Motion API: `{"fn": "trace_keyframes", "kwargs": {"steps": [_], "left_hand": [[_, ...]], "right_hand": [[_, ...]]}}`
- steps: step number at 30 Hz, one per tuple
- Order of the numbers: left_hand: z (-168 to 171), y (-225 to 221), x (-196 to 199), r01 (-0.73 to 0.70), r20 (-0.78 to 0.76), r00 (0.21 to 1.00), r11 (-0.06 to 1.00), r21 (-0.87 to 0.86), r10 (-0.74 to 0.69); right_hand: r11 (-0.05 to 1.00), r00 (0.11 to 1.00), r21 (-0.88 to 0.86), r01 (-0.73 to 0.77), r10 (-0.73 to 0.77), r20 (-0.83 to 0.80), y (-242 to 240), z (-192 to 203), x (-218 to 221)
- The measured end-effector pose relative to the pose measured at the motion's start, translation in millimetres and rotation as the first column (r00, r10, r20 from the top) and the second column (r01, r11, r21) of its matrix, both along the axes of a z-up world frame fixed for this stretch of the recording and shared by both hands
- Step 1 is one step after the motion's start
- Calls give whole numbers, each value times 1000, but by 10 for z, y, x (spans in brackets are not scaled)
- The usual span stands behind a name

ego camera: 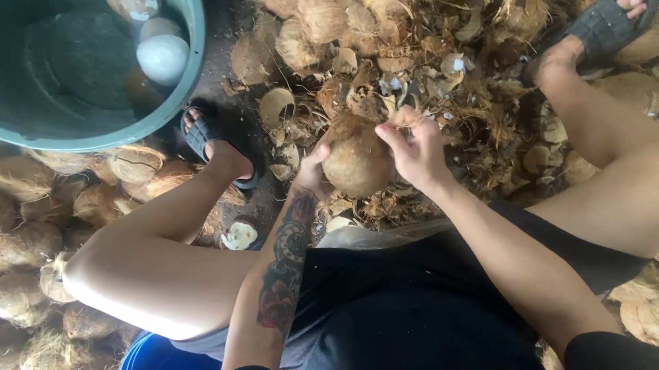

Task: Peeling the outer husk of a coconut using a knife

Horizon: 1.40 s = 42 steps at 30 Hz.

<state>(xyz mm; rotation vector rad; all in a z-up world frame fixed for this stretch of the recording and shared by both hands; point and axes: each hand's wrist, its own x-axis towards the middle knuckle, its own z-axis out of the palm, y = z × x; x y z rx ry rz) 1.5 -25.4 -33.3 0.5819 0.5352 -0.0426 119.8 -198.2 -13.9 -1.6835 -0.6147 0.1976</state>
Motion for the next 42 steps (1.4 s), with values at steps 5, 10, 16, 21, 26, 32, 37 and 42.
{"fn": "trace_keyframes", "kwargs": {"steps": [5, 10, 16, 21, 26, 32, 37, 42], "left_hand": [[-313, -6, 9, -89, 82, 992, 995, -38, 91], [255, 256, 196, 132, 219, 939, 865, 484, -266], [554, 143, 265, 358, -173, 864, 334, 872, -473], [547, 142, 214, 458, -328, 835, 229, 859, -443], [525, 75, 248, 327, -137, 883, 378, 866, -449], [556, 27, 211, 322, -105, 871, 397, 860, -480], [612, 57, 188, 275, -63, 877, 391, 879, -476], [678, 126, 207, 139, 153, 892, 581, 802, -425]], "right_hand": [[876, 747, -138, 462, -468, -472, -43, 390, 382], [955, 915, -265, 133, -221, -338, -357, 596, 651], [864, 905, -321, -389, 293, -308, 43, 470, 136], [827, 969, -509, -241, 239, -71, -147, -529, 274], [686, 974, -694, -217, 105, -201, -435, -1669, 600], [941, 712, -136, -311, 136, -689, 76, 257, 347], [884, 906, -338, -324, 187, -379, -17, -210, 360], [568, 983, -803, -180, 79, -165, -642, -1626, 708]]}}
